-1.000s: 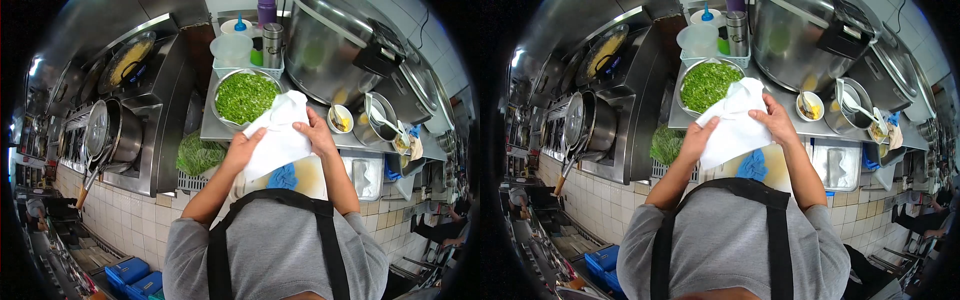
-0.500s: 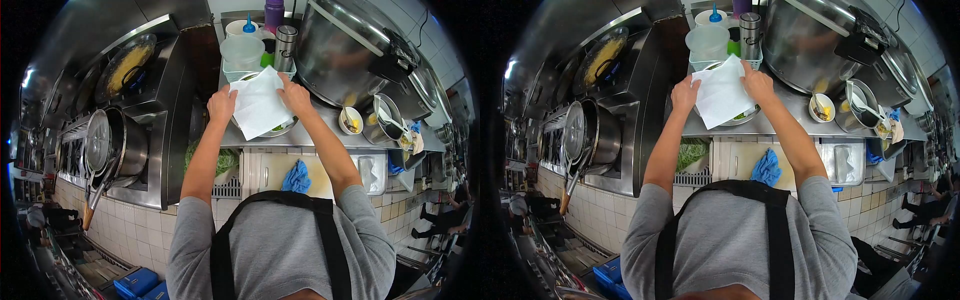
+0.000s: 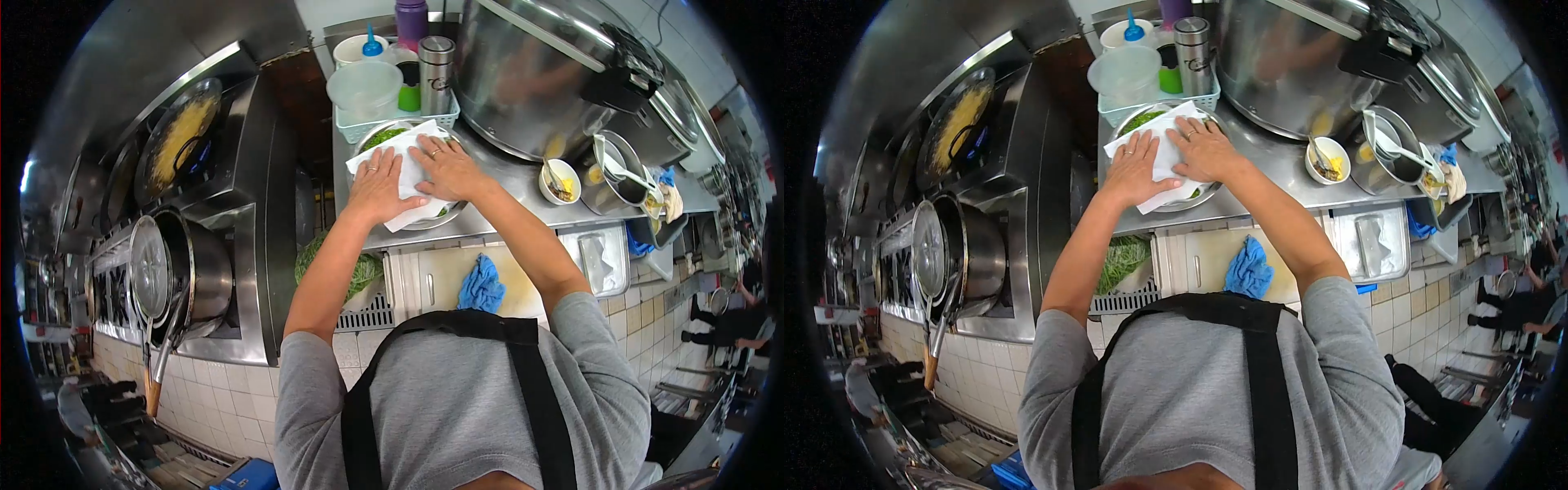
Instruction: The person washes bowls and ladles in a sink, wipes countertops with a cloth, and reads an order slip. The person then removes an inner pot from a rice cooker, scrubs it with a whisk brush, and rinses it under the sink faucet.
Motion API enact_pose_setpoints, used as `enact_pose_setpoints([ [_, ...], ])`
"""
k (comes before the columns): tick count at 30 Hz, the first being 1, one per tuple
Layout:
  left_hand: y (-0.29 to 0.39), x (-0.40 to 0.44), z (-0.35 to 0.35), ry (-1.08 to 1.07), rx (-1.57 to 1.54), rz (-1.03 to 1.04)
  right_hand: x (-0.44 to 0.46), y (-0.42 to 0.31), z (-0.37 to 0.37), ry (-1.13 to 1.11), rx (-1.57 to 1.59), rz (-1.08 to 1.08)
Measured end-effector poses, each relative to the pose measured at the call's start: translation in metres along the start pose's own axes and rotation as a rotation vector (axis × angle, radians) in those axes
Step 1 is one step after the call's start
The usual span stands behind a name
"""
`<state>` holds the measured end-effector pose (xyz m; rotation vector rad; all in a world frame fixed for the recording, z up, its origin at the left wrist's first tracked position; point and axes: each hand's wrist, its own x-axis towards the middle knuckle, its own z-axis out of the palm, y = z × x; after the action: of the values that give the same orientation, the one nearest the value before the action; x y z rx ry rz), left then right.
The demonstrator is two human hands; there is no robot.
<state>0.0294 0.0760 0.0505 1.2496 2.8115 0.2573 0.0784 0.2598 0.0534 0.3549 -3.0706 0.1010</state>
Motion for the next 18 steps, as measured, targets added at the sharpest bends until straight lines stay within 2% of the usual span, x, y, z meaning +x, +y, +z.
enact_pose_setpoints([
  [4,0.003,0.002,0.002,-0.044,0.138,0.006,-0.003,0.0,0.009,-0.046,0.01,0.034],
  [7,0.004,0.007,0.005,-0.091,0.164,-0.002,-0.004,0.005,0.015,0.019,0.001,0.0],
  [10,0.009,0.008,-0.003,-0.15,0.165,-0.003,-0.005,0.004,0.006,-0.005,0.05,0.0],
  [15,0.013,0.005,-0.018,-0.147,0.084,0.002,-0.037,0.016,-0.019,0.569,0.294,0.037],
  [18,0.023,-0.007,-0.03,0.24,-0.057,0.086,-0.103,0.031,-0.037,0.619,0.463,0.128],
])
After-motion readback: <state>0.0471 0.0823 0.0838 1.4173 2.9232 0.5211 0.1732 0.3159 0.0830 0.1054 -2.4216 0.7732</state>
